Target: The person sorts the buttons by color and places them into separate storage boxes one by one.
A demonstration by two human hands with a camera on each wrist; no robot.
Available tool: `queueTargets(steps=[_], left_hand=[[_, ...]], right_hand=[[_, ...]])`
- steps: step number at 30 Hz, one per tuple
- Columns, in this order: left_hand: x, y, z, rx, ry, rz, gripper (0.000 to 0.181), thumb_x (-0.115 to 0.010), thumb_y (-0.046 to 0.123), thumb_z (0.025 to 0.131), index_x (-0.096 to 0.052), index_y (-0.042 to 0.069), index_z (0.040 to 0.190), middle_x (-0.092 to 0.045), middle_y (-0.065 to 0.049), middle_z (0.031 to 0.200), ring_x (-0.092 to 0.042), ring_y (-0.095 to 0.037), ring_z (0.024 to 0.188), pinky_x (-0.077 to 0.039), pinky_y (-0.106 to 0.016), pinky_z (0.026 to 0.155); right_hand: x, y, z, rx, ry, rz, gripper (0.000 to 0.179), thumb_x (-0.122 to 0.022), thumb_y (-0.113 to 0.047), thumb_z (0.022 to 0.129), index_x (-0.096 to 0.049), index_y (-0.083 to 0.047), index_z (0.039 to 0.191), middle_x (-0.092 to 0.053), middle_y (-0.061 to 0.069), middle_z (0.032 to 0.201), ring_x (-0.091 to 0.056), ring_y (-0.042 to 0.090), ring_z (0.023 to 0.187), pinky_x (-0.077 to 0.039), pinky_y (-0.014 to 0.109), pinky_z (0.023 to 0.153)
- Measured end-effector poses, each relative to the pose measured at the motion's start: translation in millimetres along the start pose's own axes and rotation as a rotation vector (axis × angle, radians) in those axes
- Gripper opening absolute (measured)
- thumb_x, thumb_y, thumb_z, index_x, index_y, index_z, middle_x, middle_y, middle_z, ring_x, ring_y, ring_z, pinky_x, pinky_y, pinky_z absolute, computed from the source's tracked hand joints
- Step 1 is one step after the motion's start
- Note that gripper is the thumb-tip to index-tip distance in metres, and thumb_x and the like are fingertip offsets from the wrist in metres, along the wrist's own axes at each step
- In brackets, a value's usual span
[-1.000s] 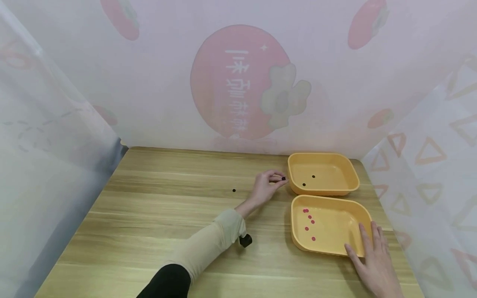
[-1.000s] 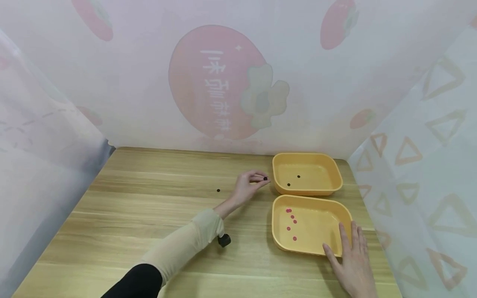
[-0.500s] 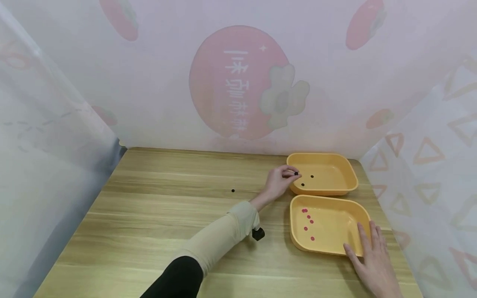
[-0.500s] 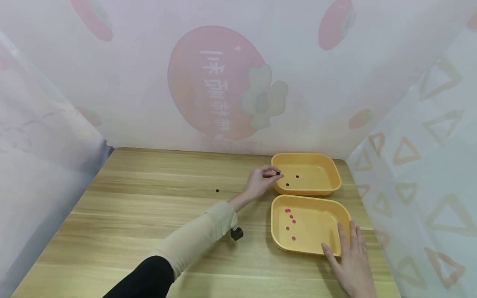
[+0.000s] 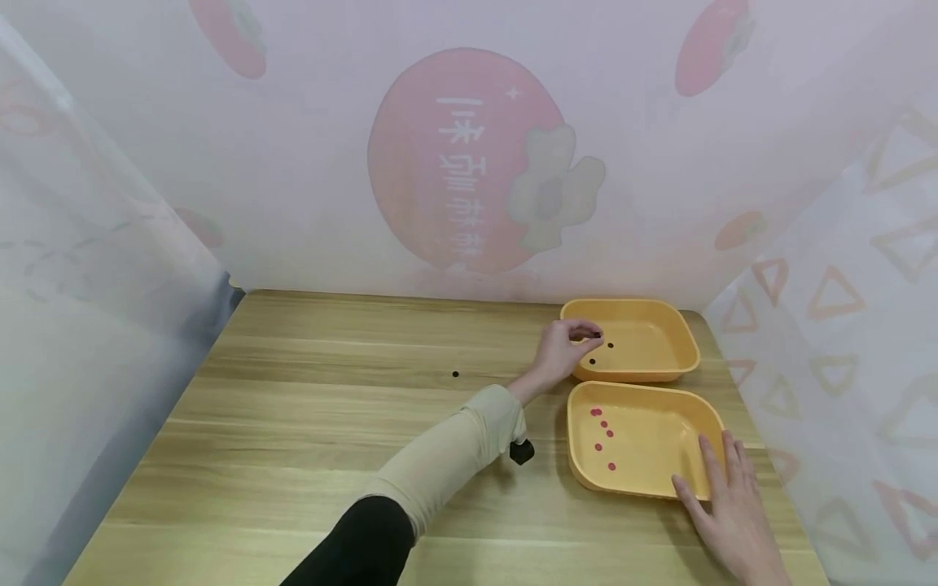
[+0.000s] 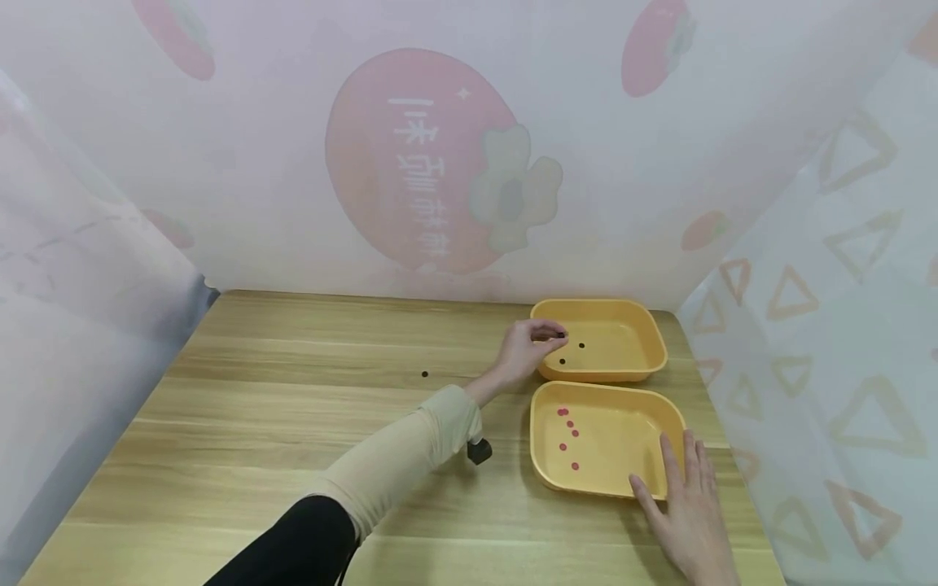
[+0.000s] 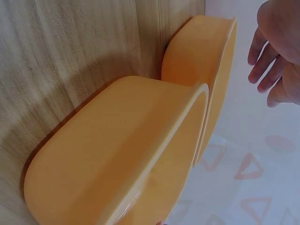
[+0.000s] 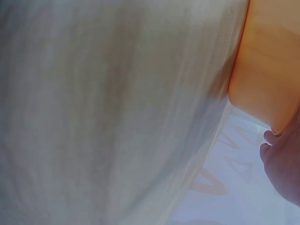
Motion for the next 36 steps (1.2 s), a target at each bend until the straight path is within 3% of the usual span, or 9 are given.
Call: queueTargets(steps=[4,8,18,22,27,36], left_hand=[[-1.4,0.9,1.5,-0.008,0.014,0.045,0.022,-0.078,0.015,0.104,-0.080,0.002,0.121,-0.084,-0.012,0.122,-0.077,-0.028,0.120,-0.059,-0.041,0.116],[-3.5,-0.7,2.8,-0.009,0.035,0.042,0.020,-0.079,0.016,0.103,-0.081,0.004,0.119,-0.083,-0.010,0.124,-0.075,-0.026,0.124,-0.054,-0.042,0.122],[-6.9,-0.4,1.3,-0.034,0.019,0.093,0.021,-0.079,0.016,0.103,-0.080,0.004,0.120,-0.077,-0.011,0.135,-0.069,-0.027,0.135,-0.052,-0.040,0.124],[-7.7,1.1,0.0,-0.051,0.001,0.136,0.030,-0.080,0.018,0.103,-0.078,0.005,0.130,-0.069,-0.013,0.152,-0.060,-0.030,0.149,-0.046,-0.043,0.131],[-7.5,-4.3,-2.2,-0.130,-0.046,0.274,0.048,-0.080,0.021,0.103,-0.069,0.006,0.146,-0.052,-0.017,0.169,-0.041,-0.036,0.164,-0.030,-0.056,0.139],[6.0,-24.9,-14.5,-0.245,-0.141,0.577,0.050,-0.070,0.029,0.109,-0.062,0.008,0.154,-0.043,-0.017,0.175,-0.033,-0.039,0.168,-0.020,-0.053,0.142]], right_hand=[[-1.0,-0.6,-0.8,-0.001,-0.009,0.002,0.084,-0.055,-0.042,0.114,-0.013,-0.003,0.175,0.009,0.030,0.183,0.006,0.058,0.169,0.007,0.076,0.135],[-1.5,-1.1,-1.5,-0.008,-0.022,-0.001,0.085,-0.054,-0.044,0.114,-0.012,-0.004,0.176,0.011,0.028,0.183,0.008,0.056,0.169,0.007,0.075,0.135],[0.7,-1.8,-1.6,-0.006,-0.026,0.009,0.084,-0.054,-0.043,0.114,-0.012,-0.002,0.175,0.006,0.034,0.182,0.006,0.059,0.168,0.002,0.082,0.131],[0.9,-1.6,-1.9,-0.003,-0.022,0.010,0.084,-0.055,-0.043,0.114,-0.014,-0.002,0.175,0.004,0.034,0.182,0.005,0.059,0.168,0.002,0.082,0.131],[0.6,-0.7,-2.2,0.003,-0.017,0.011,0.083,-0.055,-0.042,0.114,-0.014,-0.002,0.175,0.004,0.034,0.182,0.005,0.059,0.168,0.003,0.081,0.132],[1.1,1.1,-3.9,0.012,-0.002,0.001,0.083,-0.055,-0.041,0.114,-0.014,-0.003,0.175,0.005,0.032,0.182,0.007,0.056,0.169,0.005,0.077,0.134]])
Point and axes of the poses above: each hand's wrist, its own z-axis towards the middle knuckle, its own x-axis out of the back of the hand, y = z × x, the point moved 2 cm from there along z, towards the middle knuckle
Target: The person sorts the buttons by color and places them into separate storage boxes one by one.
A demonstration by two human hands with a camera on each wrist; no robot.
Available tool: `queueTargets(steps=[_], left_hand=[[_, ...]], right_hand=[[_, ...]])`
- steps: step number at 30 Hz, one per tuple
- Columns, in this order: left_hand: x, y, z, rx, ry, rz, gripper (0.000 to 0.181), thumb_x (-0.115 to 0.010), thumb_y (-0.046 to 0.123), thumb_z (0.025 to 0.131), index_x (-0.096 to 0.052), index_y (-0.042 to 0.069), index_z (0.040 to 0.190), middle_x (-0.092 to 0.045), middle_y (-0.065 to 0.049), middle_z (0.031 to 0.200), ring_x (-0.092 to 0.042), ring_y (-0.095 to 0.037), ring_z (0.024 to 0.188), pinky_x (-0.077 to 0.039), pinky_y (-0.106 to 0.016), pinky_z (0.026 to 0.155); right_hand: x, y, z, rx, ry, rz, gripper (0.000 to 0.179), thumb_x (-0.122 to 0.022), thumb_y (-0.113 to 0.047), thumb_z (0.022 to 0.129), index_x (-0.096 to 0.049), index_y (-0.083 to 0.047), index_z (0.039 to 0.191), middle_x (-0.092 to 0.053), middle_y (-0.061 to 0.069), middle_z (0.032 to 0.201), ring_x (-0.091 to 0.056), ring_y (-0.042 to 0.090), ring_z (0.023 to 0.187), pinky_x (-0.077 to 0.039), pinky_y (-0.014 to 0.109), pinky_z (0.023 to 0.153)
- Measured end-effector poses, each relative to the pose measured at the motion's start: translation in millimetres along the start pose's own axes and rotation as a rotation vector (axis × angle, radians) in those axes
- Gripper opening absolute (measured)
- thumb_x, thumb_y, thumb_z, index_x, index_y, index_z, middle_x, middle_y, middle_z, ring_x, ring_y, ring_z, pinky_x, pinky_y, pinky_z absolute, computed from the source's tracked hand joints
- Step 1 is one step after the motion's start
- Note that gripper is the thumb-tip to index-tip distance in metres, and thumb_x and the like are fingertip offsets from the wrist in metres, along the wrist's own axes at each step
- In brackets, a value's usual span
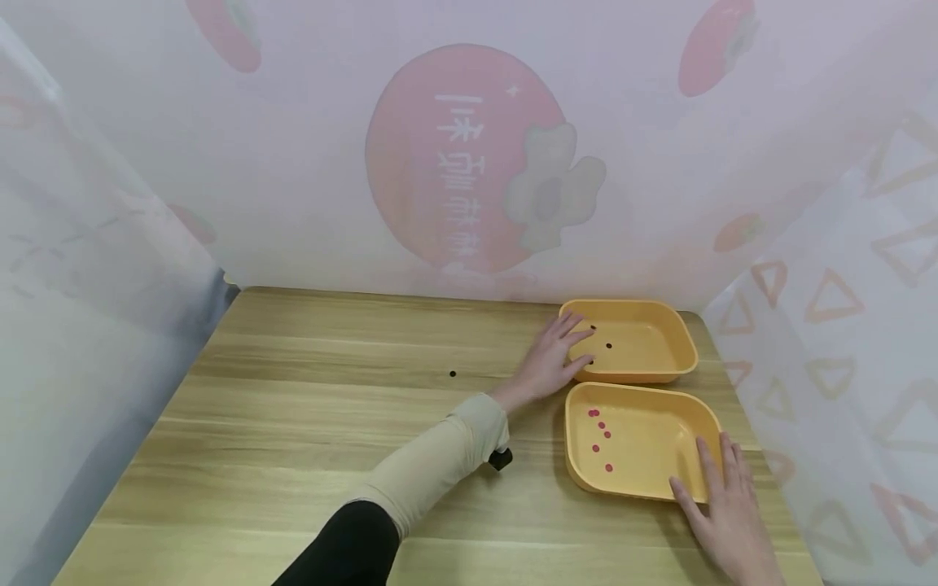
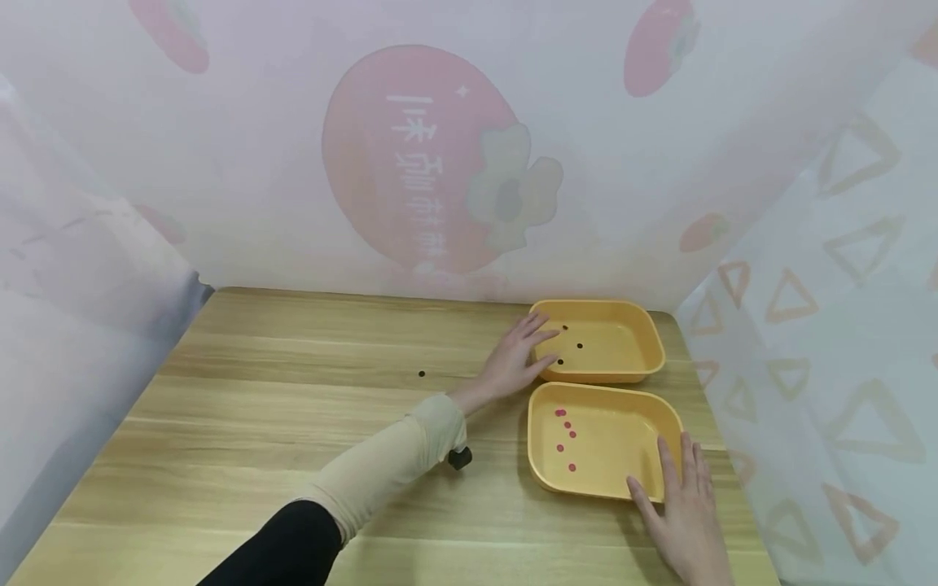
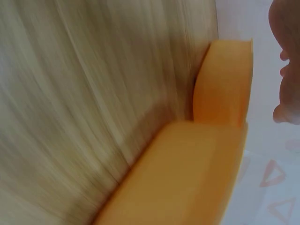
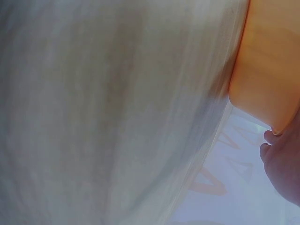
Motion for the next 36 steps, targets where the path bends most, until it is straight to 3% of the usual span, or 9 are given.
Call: queueTargets(steps=[5,9,13,24,31,36], left_hand=[[8.4,-16.0,-15.0,-0.061,-0.034,0.222,0.055,-0.066,0.038,0.110,-0.058,0.012,0.158,-0.039,-0.017,0.177,-0.031,-0.036,0.169,-0.019,-0.056,0.141],[16.6,-32.8,-29.5,-0.073,-0.065,0.309,0.060,-0.061,0.043,0.112,-0.051,0.013,0.164,-0.034,-0.016,0.180,-0.027,-0.036,0.171,-0.017,-0.058,0.141],[29.0,-45.5,-46.8,-0.059,-0.099,0.319,0.064,-0.057,0.044,0.114,-0.045,0.010,0.167,-0.027,-0.014,0.183,-0.023,-0.037,0.172,-0.014,-0.059,0.142],[52.3,-70.8,-86.5,0.020,-0.116,0.280,0.072,-0.061,0.041,0.113,-0.037,0.003,0.170,-0.035,-0.015,0.179,-0.031,-0.039,0.169,-0.014,-0.058,0.142],[63.2,-91.8,-109.1,0.053,-0.113,0.278,0.072,-0.060,0.041,0.113,-0.039,-0.002,0.167,-0.041,-0.022,0.175,-0.033,-0.042,0.167,-0.025,-0.064,0.138],[68.6,-105.8,-122.0,0.095,-0.131,0.305,0.075,-0.054,0.046,0.115,-0.035,-0.003,0.169,-0.038,-0.021,0.177,-0.030,-0.040,0.169,-0.024,-0.062,0.139]], right_hand=[[1.2,0.9,0.5,-0.012,-0.016,0.005,0.084,-0.054,-0.042,0.114,-0.012,-0.003,0.175,0.008,0.031,0.182,0.007,0.058,0.169,0.006,0.078,0.133],[2.2,0.9,1.0,-0.018,-0.031,0.006,0.084,-0.053,-0.042,0.114,-0.011,-0.002,0.175,0.011,0.030,0.183,0.008,0.059,0.168,0.006,0.080,0.132],[3.2,0.8,1.1,-0.018,-0.036,0.003,0.084,-0.053,-0.043,0.114,-0.011,-0.001,0.175,0.012,0.031,0.182,0.008,0.060,0.167,0.006,0.082,0.131],[0.9,2.5,2.4,-0.010,-0.025,0.007,0.084,-0.054,-0.042,0.114,-0.012,-0.001,0.175,0.010,0.032,0.182,0.009,0.060,0.167,0.007,0.080,0.132],[0.0,2.7,4.4,-0.008,-0.025,0.007,0.084,-0.054,-0.042,0.114,-0.013,0.000,0.175,0.010,0.032,0.182,0.008,0.061,0.167,0.005,0.082,0.131],[0.6,3.3,5.0,-0.005,-0.019,0.003,0.084,-0.054,-0.042,0.114,-0.013,-0.001,0.175,0.008,0.034,0.181,0.008,0.060,0.167,0.005,0.081,0.131]])
Point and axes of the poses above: each hand's wrist, its own z-axis towards the middle knuckle, its own x-axis out of the back of the hand, y = z × x, the point moved 2 cm from there along z, towards the middle knuckle
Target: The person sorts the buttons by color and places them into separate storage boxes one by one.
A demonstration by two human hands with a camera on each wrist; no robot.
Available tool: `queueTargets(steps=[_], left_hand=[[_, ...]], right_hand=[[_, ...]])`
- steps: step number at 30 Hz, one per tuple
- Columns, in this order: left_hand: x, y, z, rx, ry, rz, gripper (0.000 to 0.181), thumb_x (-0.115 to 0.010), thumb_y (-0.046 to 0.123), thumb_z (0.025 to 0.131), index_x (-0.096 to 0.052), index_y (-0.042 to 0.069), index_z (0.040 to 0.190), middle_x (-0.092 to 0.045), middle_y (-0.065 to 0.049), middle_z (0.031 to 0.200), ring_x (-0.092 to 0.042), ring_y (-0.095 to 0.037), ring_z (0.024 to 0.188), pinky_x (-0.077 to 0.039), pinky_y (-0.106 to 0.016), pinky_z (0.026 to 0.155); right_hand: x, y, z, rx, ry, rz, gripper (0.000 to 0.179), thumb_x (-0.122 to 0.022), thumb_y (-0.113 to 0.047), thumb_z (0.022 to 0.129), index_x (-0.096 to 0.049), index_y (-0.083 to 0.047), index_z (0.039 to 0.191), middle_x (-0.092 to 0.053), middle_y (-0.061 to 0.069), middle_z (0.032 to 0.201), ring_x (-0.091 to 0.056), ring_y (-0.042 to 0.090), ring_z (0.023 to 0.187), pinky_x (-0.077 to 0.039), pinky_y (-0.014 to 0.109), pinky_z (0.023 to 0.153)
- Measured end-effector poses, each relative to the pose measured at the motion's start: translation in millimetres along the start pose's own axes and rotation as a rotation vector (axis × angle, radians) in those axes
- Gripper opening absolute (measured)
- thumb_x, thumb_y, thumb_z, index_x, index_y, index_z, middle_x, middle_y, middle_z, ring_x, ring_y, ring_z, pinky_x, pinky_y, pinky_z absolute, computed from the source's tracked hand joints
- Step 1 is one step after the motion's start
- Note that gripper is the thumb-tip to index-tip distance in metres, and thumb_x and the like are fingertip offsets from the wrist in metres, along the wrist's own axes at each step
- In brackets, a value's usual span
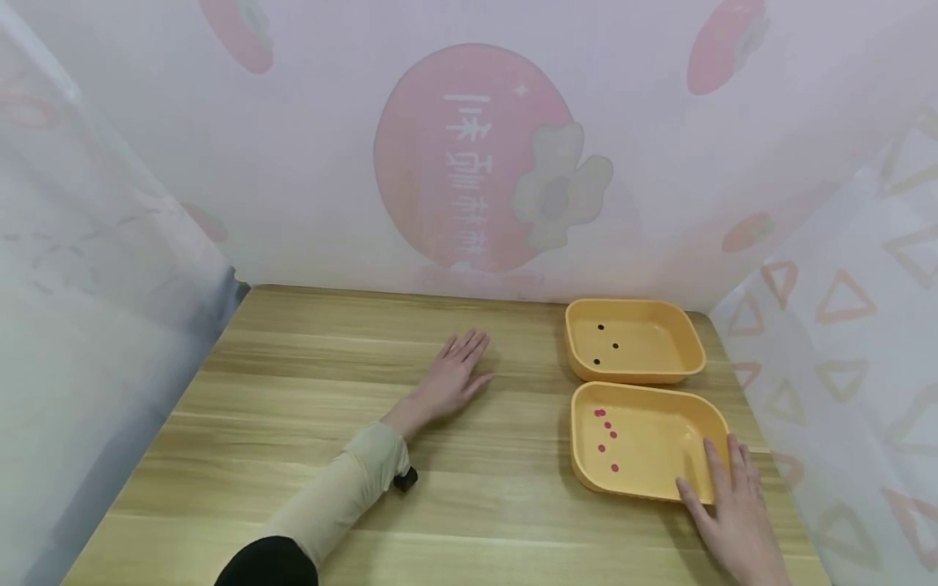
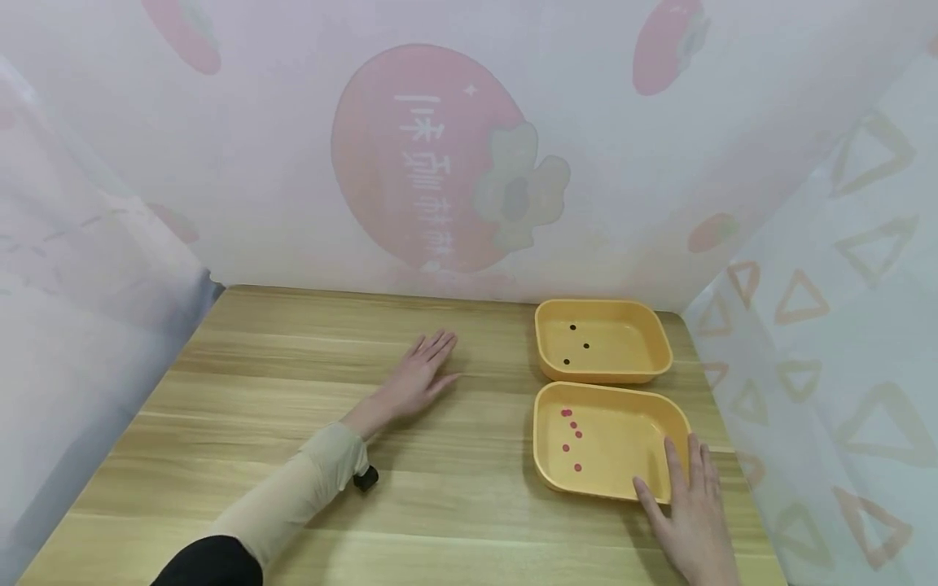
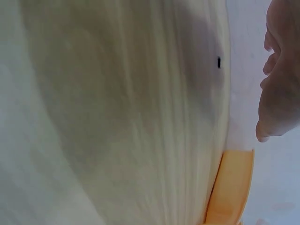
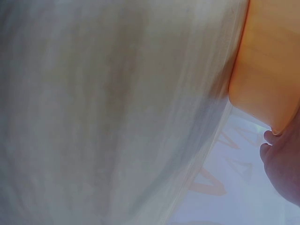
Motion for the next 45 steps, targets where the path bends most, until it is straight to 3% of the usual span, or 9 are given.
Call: queueTargets(steps=[6,14,21,29,35,39,45], left_hand=[[-0.7,-14.3,-11.2,0.024,-0.039,0.003,0.080,-0.053,0.050,0.115,-0.031,-0.004,0.169,-0.033,-0.023,0.178,-0.027,-0.040,0.170,-0.021,-0.061,0.141],[1.3,-28.4,-21.8,0.043,-0.038,-0.006,0.070,-0.059,0.039,0.114,-0.042,-0.009,0.163,-0.044,-0.025,0.172,-0.037,-0.042,0.165,-0.025,-0.060,0.139],[-2.3,-34.7,-25.3,0.038,-0.049,-0.012,0.057,-0.059,0.034,0.115,-0.054,-0.004,0.158,-0.052,-0.022,0.168,-0.041,-0.041,0.163,-0.027,-0.059,0.139],[-6.0,-36.3,-26.5,0.050,0.048,-0.111,0.037,-0.071,0.016,0.108,-0.071,-0.003,0.140,-0.067,-0.022,0.153,-0.054,-0.039,0.155,-0.034,-0.054,0.137],[-6.2,-38.7,-25.2,0.066,0.134,-0.135,0.019,-0.077,0.011,0.103,-0.080,0.001,0.119,-0.077,-0.018,0.135,-0.067,-0.036,0.138,-0.052,-0.050,0.124],[-5.4,-38.8,-24.2,0.083,0.153,-0.149,0.011,-0.078,0.011,0.102,-0.082,0.005,0.110,-0.078,-0.013,0.124,-0.070,-0.032,0.124,-0.060,-0.047,0.111],[-3.8,-36.0,-23.0,0.114,0.161,-0.149,0.006,-0.080,0.010,0.100,-0.083,0.006,0.103,-0.076,-0.010,0.108,-0.068,-0.030,0.110,-0.061,-0.046,0.102]], right_hand=[[0.9,-0.4,-0.5,0.000,0.008,-0.004,0.084,-0.054,-0.041,0.114,-0.014,-0.001,0.175,0.002,0.037,0.180,0.005,0.061,0.167,0.004,0.081,0.132],[1.3,-1.9,0.2,-0.006,-0.002,0.000,0.084,-0.054,-0.042,0.114,-0.013,-0.001,0.175,0.004,0.036,0.181,0.006,0.060,0.167,0.005,0.080,0.132],[1.2,-1.6,0.2,0.000,-0.001,0.004,0.083,-0.054,-0.041,0.115,-0.012,-0.001,0.175,0.008,0.034,0.181,0.008,0.060,0.167,0.004,0.082,0.131],[0.4,-0.6,-0.1,0.003,0.000,0.005,0.084,-0.054,-0.041,0.115,-0.011,-0.002,0.175,0.007,0.034,0.181,0.008,0.060,0.167,0.005,0.082,0.131],[0.8,-1.2,-0.3,0.003,0.000,0.002,0.084,-0.054,-0.041,0.115,-0.011,-0.001,0.175,0.008,0.034,0.181,0.009,0.060,0.167,0.007,0.080,0.132],[1.0,-1.5,-0.3,0.006,0.003,-0.001,0.084,-0.053,-0.041,0.115,-0.011,-0.001,0.175,0.007,0.035,0.181,0.009,0.059,0.168,0.009,0.078,0.133],[0.7,-1.5,-0.5,0.003,-0.001,-0.001,0.084,-0.053,-0.041,0.115,-0.011,-0.001,0.175,0.005,0.037,0.180,0.009,0.060,0.168,0.010,0.078,0.133]])
Point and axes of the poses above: each hand's wrist, its own z-axis towards the middle knuckle, its own x-axis out of the back of the hand, y = z × x, the point moved 2 cm from there along z, towards the middle knuckle
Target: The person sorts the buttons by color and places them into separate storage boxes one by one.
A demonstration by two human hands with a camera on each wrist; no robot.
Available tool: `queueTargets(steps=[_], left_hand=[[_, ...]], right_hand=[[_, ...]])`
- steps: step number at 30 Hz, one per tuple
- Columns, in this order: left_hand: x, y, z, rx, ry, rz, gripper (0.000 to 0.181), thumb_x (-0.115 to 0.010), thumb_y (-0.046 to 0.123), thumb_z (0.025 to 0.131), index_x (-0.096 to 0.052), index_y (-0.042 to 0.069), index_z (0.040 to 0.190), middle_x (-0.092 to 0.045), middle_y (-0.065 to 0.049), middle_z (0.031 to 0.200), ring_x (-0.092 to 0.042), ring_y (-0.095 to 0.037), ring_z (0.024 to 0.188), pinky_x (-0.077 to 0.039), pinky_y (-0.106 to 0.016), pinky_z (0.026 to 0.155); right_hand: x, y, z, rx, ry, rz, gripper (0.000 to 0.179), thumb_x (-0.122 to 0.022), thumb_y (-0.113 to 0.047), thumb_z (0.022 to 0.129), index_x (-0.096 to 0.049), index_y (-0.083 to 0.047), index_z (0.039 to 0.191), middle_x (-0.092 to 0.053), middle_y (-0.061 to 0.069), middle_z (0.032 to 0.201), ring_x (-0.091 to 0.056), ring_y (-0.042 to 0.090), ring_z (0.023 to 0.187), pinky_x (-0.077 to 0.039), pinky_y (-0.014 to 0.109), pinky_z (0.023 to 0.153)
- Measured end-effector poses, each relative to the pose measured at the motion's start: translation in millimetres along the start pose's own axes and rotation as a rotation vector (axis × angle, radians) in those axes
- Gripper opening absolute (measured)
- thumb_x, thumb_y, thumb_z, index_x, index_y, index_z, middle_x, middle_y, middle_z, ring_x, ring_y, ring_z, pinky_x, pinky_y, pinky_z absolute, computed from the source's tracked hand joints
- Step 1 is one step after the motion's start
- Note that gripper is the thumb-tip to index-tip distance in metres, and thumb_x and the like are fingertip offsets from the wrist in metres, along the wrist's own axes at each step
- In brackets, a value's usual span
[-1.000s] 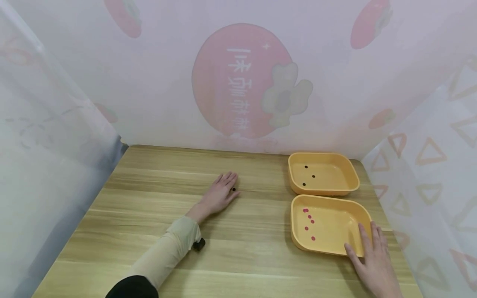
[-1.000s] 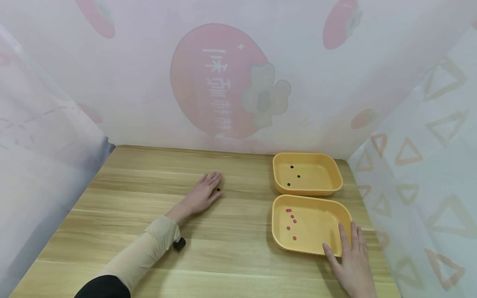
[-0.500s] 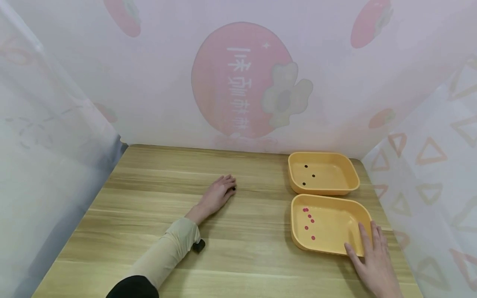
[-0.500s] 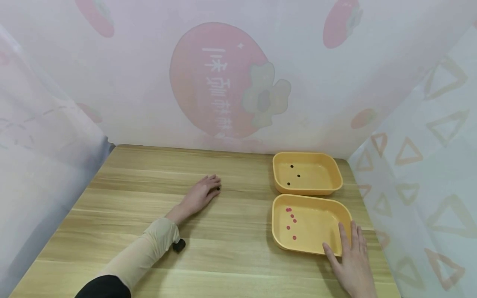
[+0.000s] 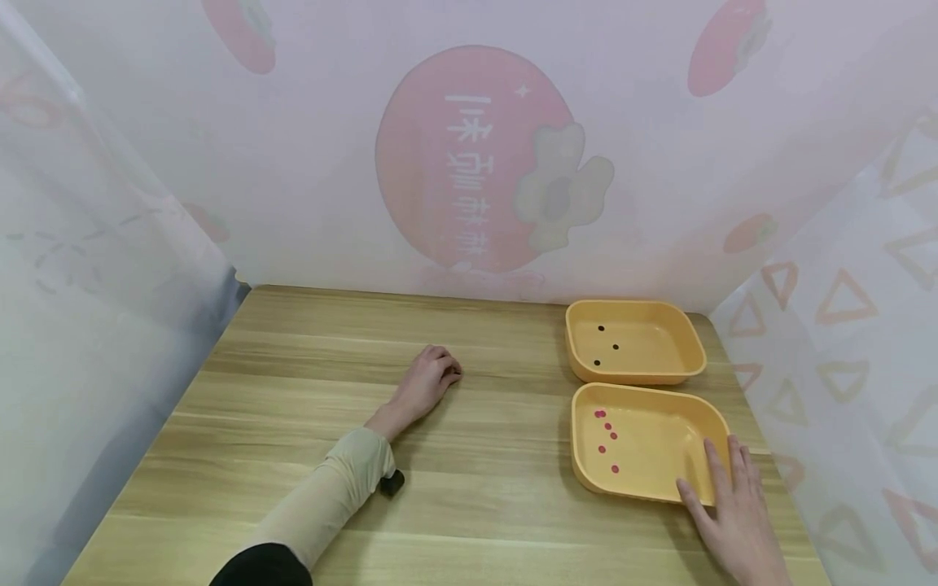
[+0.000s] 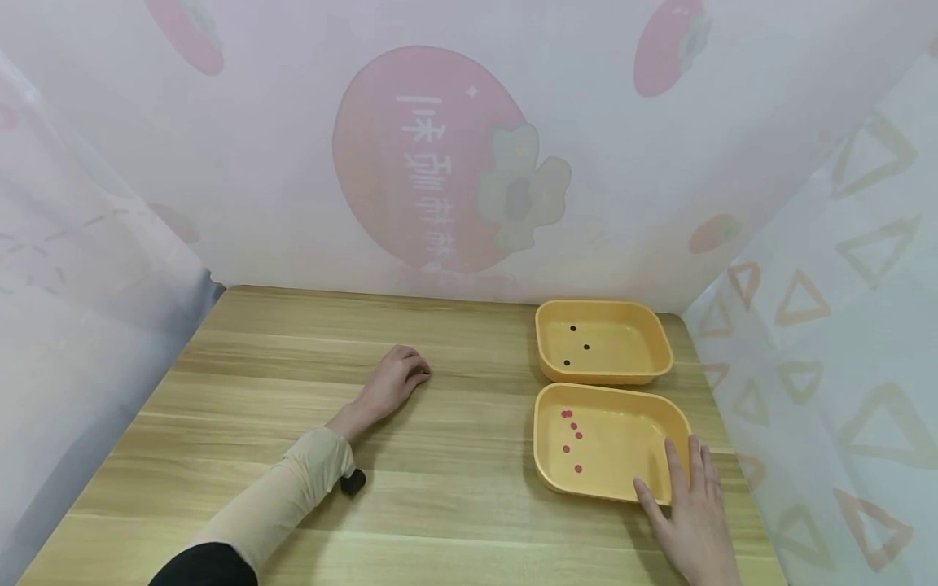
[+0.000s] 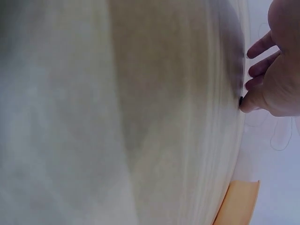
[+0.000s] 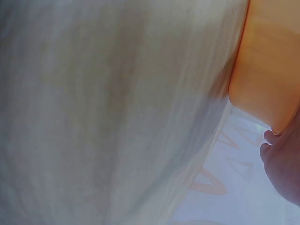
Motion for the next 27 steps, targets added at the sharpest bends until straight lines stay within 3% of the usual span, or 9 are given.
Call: queueTargets(steps=[7,10,16,23,27], left_hand=[[1.5,2.1,-0.8,0.114,-0.006,0.003,0.008,-0.082,0.015,0.099,-0.080,0.007,0.100,-0.072,-0.008,0.096,-0.064,-0.030,0.103,-0.054,-0.051,0.093],[1.7,2.9,-1.2,0.131,-0.013,0.014,0.008,-0.082,0.015,0.099,-0.079,0.008,0.100,-0.071,-0.007,0.094,-0.064,-0.030,0.101,-0.053,-0.051,0.091],[0.2,2.6,-2.4,0.113,0.004,0.003,0.009,-0.083,0.014,0.099,-0.076,0.008,0.098,-0.073,-0.007,0.093,-0.063,-0.027,0.095,-0.053,-0.047,0.085],[-3.1,-1.6,-5.0,0.029,0.065,-0.042,0.012,-0.081,0.006,0.099,-0.070,0.007,0.097,-0.068,-0.004,0.085,-0.057,-0.020,0.083,-0.050,-0.043,0.073],[-0.2,-0.8,-4.7,0.027,0.101,-0.077,0.007,-0.077,0.002,0.100,-0.070,0.004,0.102,-0.073,-0.008,0.089,-0.065,-0.021,0.083,-0.057,-0.046,0.074]], right_hand=[[0.0,-0.2,0.2,-0.002,0.001,0.002,0.084,-0.053,-0.042,0.115,-0.011,-0.001,0.175,0.005,0.037,0.180,0.008,0.060,0.167,0.009,0.078,0.133],[-0.1,-0.2,0.3,-0.003,0.001,0.000,0.084,-0.053,-0.042,0.115,-0.012,-0.001,0.175,0.005,0.037,0.180,0.007,0.060,0.167,0.009,0.078,0.133],[0.4,-0.6,0.6,-0.012,-0.008,0.004,0.084,-0.053,-0.042,0.114,-0.013,0.000,0.174,0.007,0.036,0.181,0.007,0.062,0.167,0.006,0.082,0.130],[1.3,-1.8,0.9,-0.014,-0.010,0.014,0.083,-0.054,-0.041,0.114,-0.015,0.001,0.174,0.006,0.037,0.180,0.005,0.063,0.166,0.002,0.088,0.127],[1.3,-1.9,0.9,-0.013,-0.013,0.016,0.083,-0.054,-0.041,0.114,-0.014,0.001,0.174,0.007,0.037,0.180,0.006,0.063,0.166,0.003,0.088,0.126]])
Point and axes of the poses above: each hand's wrist, its own z-axis towards the middle knuckle, its own x-axis out of the back of the hand, y = z × x, the point moved 2 cm from there along z, towards the middle knuckle
